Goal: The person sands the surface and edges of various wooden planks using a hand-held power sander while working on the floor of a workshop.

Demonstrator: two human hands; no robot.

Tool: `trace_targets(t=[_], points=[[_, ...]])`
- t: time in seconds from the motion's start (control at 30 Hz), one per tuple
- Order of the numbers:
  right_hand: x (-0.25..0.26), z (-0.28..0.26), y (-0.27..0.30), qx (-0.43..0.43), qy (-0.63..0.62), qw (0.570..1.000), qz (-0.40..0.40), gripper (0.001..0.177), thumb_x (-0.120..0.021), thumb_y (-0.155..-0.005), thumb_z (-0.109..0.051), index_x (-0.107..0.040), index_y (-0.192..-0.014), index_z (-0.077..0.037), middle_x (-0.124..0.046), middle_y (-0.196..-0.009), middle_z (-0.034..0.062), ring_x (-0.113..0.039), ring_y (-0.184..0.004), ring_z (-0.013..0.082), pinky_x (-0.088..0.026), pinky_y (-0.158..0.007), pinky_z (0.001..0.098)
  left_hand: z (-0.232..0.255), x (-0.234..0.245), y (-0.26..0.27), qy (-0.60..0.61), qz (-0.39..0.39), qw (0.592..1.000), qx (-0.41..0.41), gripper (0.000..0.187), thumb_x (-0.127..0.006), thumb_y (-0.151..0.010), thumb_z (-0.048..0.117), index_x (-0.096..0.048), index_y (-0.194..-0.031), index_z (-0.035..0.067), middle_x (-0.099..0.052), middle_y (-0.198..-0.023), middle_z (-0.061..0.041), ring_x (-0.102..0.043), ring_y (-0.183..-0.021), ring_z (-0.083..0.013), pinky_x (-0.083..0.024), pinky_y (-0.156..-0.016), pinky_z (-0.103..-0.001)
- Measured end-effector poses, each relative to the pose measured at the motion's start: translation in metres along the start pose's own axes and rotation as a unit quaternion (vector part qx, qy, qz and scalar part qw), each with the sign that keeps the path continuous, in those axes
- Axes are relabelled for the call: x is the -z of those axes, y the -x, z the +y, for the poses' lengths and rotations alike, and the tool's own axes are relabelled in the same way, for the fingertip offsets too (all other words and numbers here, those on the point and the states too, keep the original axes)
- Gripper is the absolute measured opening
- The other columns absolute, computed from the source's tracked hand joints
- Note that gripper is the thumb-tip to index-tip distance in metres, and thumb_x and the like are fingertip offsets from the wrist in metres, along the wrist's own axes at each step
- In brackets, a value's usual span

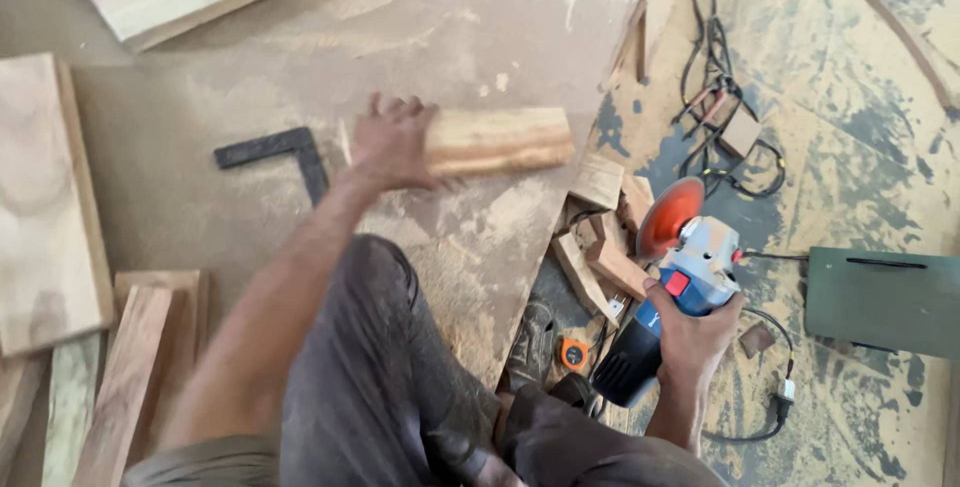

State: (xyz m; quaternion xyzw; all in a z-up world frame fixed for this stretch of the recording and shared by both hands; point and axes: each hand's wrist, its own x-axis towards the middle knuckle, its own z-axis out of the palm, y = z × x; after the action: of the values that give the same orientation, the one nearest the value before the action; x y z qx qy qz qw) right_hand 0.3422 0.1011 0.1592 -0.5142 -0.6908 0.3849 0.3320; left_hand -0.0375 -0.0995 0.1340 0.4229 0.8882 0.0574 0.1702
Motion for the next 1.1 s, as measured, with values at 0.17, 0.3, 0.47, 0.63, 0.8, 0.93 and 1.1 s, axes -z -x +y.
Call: trace_targets(t=[0.17, 0.3, 0.47, 0.63, 0.8, 0.93, 1.1], points=[[-0.007, -0.001, -0.006, -0.033, -0.003, 0.999, -0.009, 0.079, -0.093, -0.069, -0.018, -0.048, -0.131, 0.004, -0.063, -0.117, 0.0144, -0.063, -0.103, 0.0220, -0.053, -0.088, 0.0353, 0.001, -0.034, -0.019, 0.031, -0.002, 0.996, 0.088, 0.142, -0.099, -0.053, 0.049, -0.013, -0.161, 0.014, -0.014, -0.163, -0.019, -0.016, -0.151, -0.0384, -0.006, -0.115, -0.073], [-0.020, 0.000, -0.009, -0.013, 0.037, 0.999, -0.031, 0.079, -0.094, -0.070, -0.018, -0.048, -0.131, 0.005, -0.063, -0.118, 0.0148, -0.063, -0.103, 0.0219, -0.053, -0.089, 0.0359, -0.019, -0.048, -0.016, 0.086, -0.074, 0.978, 0.177, 0.136, -0.100, -0.058, 0.035, -0.015, -0.164, 0.025, -0.002, -0.170, -0.020, -0.011, -0.157, -0.0453, -0.014, -0.126, -0.063], [-0.034, -0.023, -0.003, 0.035, 0.067, 0.995, -0.070, 0.077, -0.095, -0.070, -0.019, -0.051, -0.128, 0.005, -0.064, -0.118, 0.0164, -0.065, -0.105, 0.0228, -0.054, -0.090, 0.0377, 0.008, -0.050, -0.008, 0.164, 0.068, 0.974, 0.142, 0.123, -0.101, -0.060, 0.023, -0.024, -0.156, 0.015, 0.004, -0.162, -0.032, -0.032, -0.141, -0.0498, -0.046, -0.104, -0.056], [-0.046, -0.048, -0.004, 0.031, 0.022, 0.993, -0.115, 0.084, -0.091, -0.065, -0.020, -0.047, -0.133, 0.002, -0.065, -0.117, 0.0145, -0.066, -0.100, 0.0229, -0.057, -0.084, 0.0373, 0.032, -0.032, 0.007, 0.421, 0.111, 0.890, 0.136, 0.104, -0.089, -0.058, -0.007, -0.044, -0.147, 0.022, -0.041, -0.148, -0.025, -0.060, -0.122, -0.0389, -0.065, -0.088, -0.047], [-0.068, -0.079, -0.002, 0.104, 0.127, 0.976, -0.143, 0.084, -0.093, -0.069, -0.026, -0.047, -0.133, 0.003, -0.069, -0.115, 0.0207, -0.070, -0.103, 0.0295, -0.056, -0.089, 0.0403, 0.023, -0.045, -0.001, 0.687, 0.117, 0.703, 0.142, 0.104, -0.078, -0.060, -0.016, -0.028, -0.147, 0.015, -0.063, -0.124, -0.017, -0.067, -0.114, -0.0306, -0.066, -0.092, -0.047], [-0.093, -0.107, -0.006, 0.141, 0.166, 0.957, -0.190, 0.092, -0.091, -0.069, -0.031, -0.043, -0.140, 0.002, -0.069, -0.117, 0.0253, -0.070, -0.109, 0.0358, -0.054, -0.093, 0.0440, 0.013, -0.068, -0.011, 0.639, 0.130, 0.754, 0.077, 0.069, -0.080, -0.073, -0.006, -0.054, -0.137, 0.003, -0.069, -0.127, -0.014, -0.071, -0.115, -0.0265, -0.062, -0.100, -0.042], [-0.128, -0.124, -0.006, 0.225, 0.179, 0.927, -0.240, 0.087, -0.090, -0.070, -0.027, -0.044, -0.140, -0.001, -0.071, -0.119, 0.0255, -0.072, -0.109, 0.0399, -0.055, -0.093, 0.0470, 0.007, -0.066, -0.009, 0.567, 0.089, 0.815, 0.077, 0.050, -0.079, -0.081, 0.003, -0.057, -0.127, 0.003, -0.072, -0.120, -0.012, -0.073, -0.110, -0.0234, -0.062, -0.101, -0.039]])
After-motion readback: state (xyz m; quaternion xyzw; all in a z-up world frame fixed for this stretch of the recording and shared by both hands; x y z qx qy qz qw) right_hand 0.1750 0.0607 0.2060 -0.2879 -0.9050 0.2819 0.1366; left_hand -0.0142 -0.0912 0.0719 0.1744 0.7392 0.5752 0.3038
